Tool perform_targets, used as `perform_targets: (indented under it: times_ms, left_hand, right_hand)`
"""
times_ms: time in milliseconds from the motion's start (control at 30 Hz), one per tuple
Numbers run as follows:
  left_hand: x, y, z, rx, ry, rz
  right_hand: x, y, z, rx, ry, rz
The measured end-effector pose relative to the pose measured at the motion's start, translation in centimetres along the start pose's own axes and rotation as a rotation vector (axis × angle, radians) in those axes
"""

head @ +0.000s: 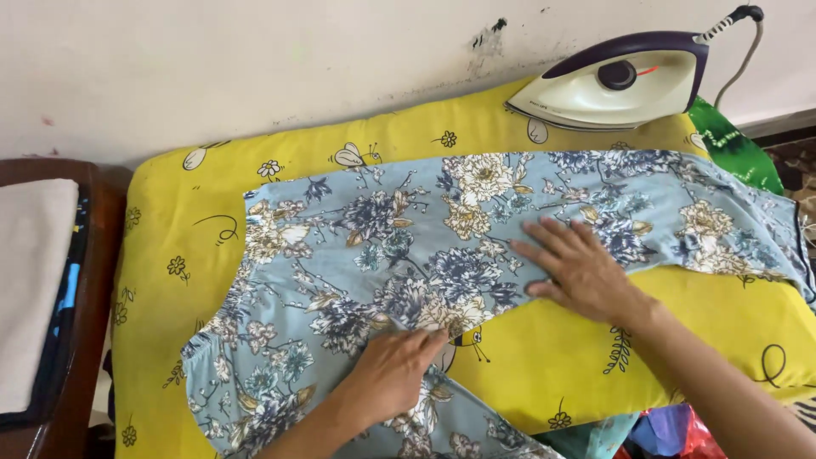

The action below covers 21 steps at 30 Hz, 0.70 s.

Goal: The person irons a light blue floral-patterned garment on a yellow ironing board. They smooth the fabric with their hands, then use a white and purple iron to press the sleeves and body of the garment, adjusting the fabric as needed.

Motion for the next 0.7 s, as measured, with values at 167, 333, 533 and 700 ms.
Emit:
perform_targets:
  times_ms: [167,333,533,700]
  left_hand:
    - [-0.6,2.2,0.7,0.165,-0.035,0.123]
    - [-1.3,3.1,4.2,-0.319,-0.242,0.130]
    - [-0.8,2.2,4.4,0.139,-0.071,0.103]
    - [-1.1,2.2,6.2,0.010,-0.143,0.170]
  right_hand:
    - [0.8,0.8,0.5,0.071,-0.083,0.017]
    - [5.2,-0.4,0.8,0.042,0.093,-0.245]
    - [-6.4,5.2,-7.6,0.002,-0.539,0.485]
    - [-39.5,-5.8,-38.7,-0.457,-1.387,0.295]
Point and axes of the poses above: each hand's wrist, its own z-axis towards the middle knuckle, its own y-axis out of the back of the hand, x = y × z, the point moved 6 cm from there along z, towards the middle knuckle, and after that the axes turned 4 degrees about z, right-handed, at the moved point
